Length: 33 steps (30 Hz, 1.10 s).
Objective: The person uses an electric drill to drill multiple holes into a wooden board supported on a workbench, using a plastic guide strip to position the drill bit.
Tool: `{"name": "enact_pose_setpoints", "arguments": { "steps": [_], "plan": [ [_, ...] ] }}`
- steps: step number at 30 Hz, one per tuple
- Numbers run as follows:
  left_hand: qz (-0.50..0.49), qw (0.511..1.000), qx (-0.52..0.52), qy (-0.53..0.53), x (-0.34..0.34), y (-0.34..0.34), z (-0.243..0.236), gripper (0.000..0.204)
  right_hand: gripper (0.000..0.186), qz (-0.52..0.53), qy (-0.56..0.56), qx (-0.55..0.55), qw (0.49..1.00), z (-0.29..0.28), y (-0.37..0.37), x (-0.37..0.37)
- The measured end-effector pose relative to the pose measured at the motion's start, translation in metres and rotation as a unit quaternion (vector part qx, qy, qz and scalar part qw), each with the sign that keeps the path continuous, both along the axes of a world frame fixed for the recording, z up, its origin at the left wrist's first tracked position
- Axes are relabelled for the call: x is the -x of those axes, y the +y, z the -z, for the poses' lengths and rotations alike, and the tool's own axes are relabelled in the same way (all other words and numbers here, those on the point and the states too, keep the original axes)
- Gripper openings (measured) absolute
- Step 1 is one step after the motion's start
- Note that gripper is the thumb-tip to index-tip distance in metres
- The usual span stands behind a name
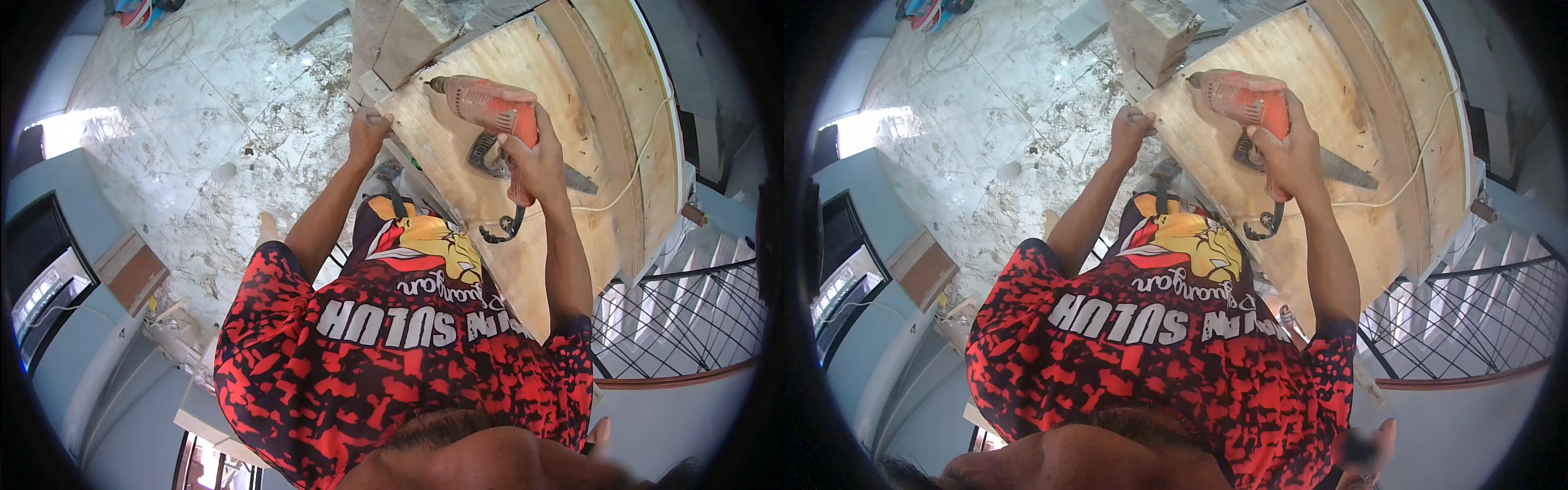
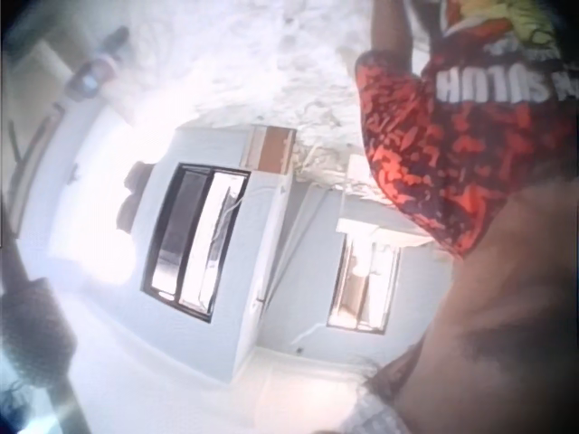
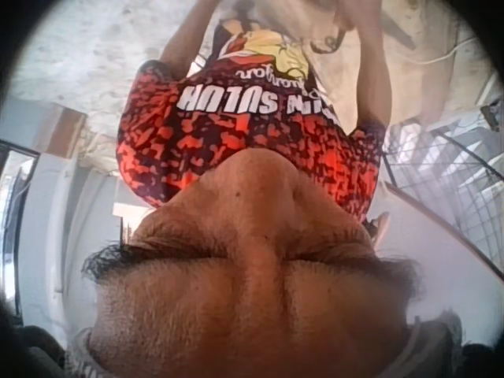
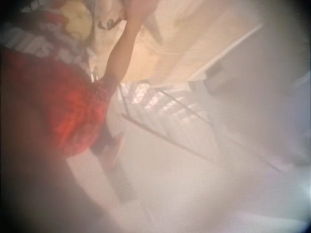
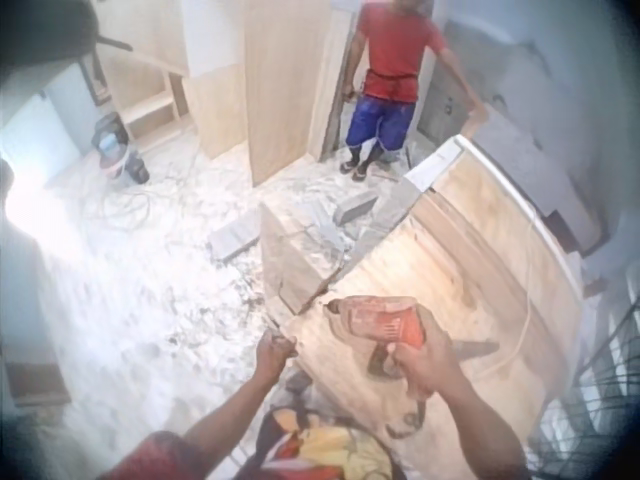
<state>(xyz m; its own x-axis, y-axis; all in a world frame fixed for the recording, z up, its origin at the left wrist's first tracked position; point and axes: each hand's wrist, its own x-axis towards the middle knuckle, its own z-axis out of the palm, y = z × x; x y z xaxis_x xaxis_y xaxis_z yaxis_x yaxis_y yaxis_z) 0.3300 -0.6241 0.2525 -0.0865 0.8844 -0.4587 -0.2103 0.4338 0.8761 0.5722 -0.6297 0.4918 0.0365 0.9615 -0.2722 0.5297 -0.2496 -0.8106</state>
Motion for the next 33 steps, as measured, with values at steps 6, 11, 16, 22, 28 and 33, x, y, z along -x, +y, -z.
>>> {"name": "enact_pose_setpoints", "arguments": {
  "steps": [6, 11, 16, 22, 28, 33],
  "plan": [
    [0.001, 1.000, -0.003, 0.005, -0.001, 0.002, -0.007, 0.028, 0.065, 0.010, 0.051, 0.004, 0.999, 0.006, 0.012, 0.003],
    [0.007, 1.000, -0.012, 0.022, 0.001, 0.002, -0.004, 0.026, 0.065, 0.005, 0.056, 0.002, 0.998, 0.007, 0.015, 0.004],
    [0.013, 0.999, -0.012, 0.029, 0.002, 0.002, -0.001, 0.026, 0.065, 0.013, 0.063, 0.010, 0.998, 0.008, 0.016, 0.002],
    [0.020, 0.999, -0.007, 0.026, 0.005, 0.000, -0.007, 0.027, 0.065, 0.008, 0.071, 0.011, 0.997, 0.009, 0.017, 0.001],
    [0.006, 0.999, -0.017, 0.026, 0.003, 0.000, -0.010, 0.026, 0.065, -0.110, -0.095, -0.060, 0.988, -0.001, 0.043, 0.002],
    [-0.001, 1.000, -0.013, 0.017, 0.004, 0.000, 0.000, 0.025, 0.063, -0.166, -0.067, 0.080, 0.981, -0.038, 0.102, 0.019]
  ]
}}
